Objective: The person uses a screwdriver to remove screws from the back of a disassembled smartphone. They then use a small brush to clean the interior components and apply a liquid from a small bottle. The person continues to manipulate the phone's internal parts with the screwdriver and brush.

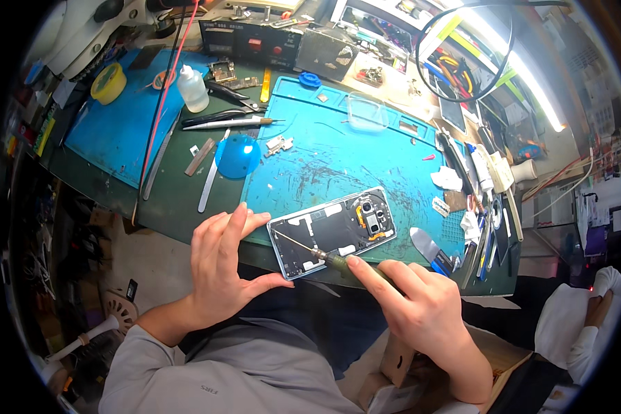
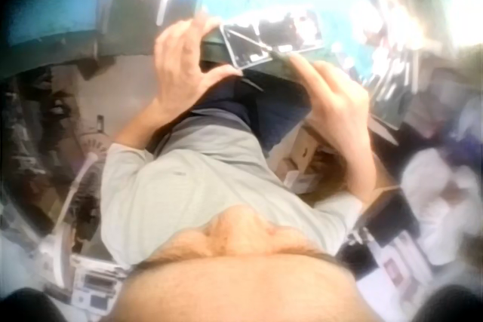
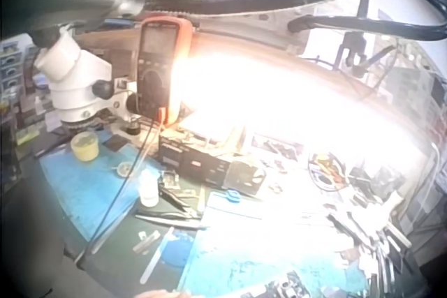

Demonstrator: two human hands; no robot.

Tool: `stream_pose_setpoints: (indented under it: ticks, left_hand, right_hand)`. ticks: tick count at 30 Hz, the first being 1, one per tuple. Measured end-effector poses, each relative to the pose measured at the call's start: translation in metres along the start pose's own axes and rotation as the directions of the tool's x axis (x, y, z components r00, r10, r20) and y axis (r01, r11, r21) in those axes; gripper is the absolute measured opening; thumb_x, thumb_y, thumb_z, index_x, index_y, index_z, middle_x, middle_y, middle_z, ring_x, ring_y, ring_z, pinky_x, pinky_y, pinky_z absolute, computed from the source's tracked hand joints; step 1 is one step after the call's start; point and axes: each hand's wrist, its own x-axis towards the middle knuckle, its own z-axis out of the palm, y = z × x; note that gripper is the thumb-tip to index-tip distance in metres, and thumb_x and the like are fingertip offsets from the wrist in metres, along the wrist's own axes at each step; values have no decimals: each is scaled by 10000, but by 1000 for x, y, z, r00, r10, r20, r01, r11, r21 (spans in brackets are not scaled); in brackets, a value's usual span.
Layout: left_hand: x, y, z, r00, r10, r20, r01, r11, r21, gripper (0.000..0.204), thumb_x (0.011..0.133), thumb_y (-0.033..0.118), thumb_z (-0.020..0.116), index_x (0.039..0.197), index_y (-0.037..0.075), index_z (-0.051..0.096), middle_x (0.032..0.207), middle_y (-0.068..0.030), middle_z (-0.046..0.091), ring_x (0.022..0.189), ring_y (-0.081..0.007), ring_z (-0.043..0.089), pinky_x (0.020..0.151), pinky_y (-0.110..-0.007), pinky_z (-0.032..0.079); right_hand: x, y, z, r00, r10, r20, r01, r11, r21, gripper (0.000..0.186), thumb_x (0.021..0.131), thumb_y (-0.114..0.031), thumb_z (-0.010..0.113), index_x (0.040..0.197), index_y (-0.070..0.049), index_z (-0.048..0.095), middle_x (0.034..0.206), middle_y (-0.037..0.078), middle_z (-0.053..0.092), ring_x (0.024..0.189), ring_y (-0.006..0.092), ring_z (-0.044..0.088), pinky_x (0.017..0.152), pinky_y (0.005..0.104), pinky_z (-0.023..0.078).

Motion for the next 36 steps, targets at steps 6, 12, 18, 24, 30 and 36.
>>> stream_pose_setpoints:
  ticks: [6, 12, 18, 24, 30, 36]
  left_hand:
    - [-2, -3, -1, 999, 3, 45, -3, 1000, 9, 1199, 786, 638, 849, 1631, -29, 324, 1342, -81, 748, 1274, -255, 614, 1147, -482, 381]
    - [-2, -3, 0, 999, 2, 42, -2, 1000, 1, 1197, 789, 636, 847, 1634, -28, 320, 1340, -80, 749, 1265, -256, 622, 1146, -484, 382]
    - [-2, -2, -1, 999, -9, 52, 9, 1000, 0, 1206, 783, 636, 849, 1636, -30, 316, 1333, -81, 752, 1272, -253, 623, 1145, -482, 383]
    - [-3, -2, 0, 999, -16, 49, 17, 1000, -14, 1224, 768, 617, 870, 1639, -31, 305, 1334, -81, 754, 1268, -255, 633, 1142, -479, 385]
    - [-3, -2, -1, 998, -18, 57, 18, 1000, -8, 1243, 757, 611, 881, 1642, -31, 290, 1336, -83, 755, 1275, -255, 637, 1145, -478, 380]
    - [-3, -2, -1, 998, -24, 58, 24, 1000, -6, 1238, 758, 613, 880, 1639, -29, 294, 1333, -80, 757, 1279, -252, 635, 1149, -478, 377]
  right_hand:
    - [2, 0, 1, 1000, -1, 4, 1, 1000, 4, 593, 769, -49, 854, 1346, -144, 753, 988, 45, 719, 762, 222, 698, 644, 347, 569]
    - [-1, 5, 11, 996, -41, -77, 41, 999, -7, 646, 773, -40, 772, 1400, -193, 739, 965, -11, 681, 677, 143, 604, 587, 296, 513]
    - [-2, 3, 11, 995, -62, -81, 60, 998, -17, 646, 766, -44, 770, 1396, -186, 741, 973, -6, 681, 679, 143, 607, 590, 294, 515]
    - [-1, 1, 11, 995, -57, -76, 56, 998, -16, 648, 765, -42, 764, 1397, -181, 740, 972, -4, 683, 684, 145, 611, 590, 294, 515]
    - [1, -5, 3, 1000, 5, -11, -5, 1000, 31, 569, 782, -16, 842, 1333, -131, 759, 964, 43, 707, 753, 226, 688, 647, 353, 559]
    - [-2, 0, 8, 999, -28, -43, 28, 1000, -1, 640, 768, -23, 787, 1391, -159, 736, 976, 15, 688, 713, 173, 636, 609, 315, 529]
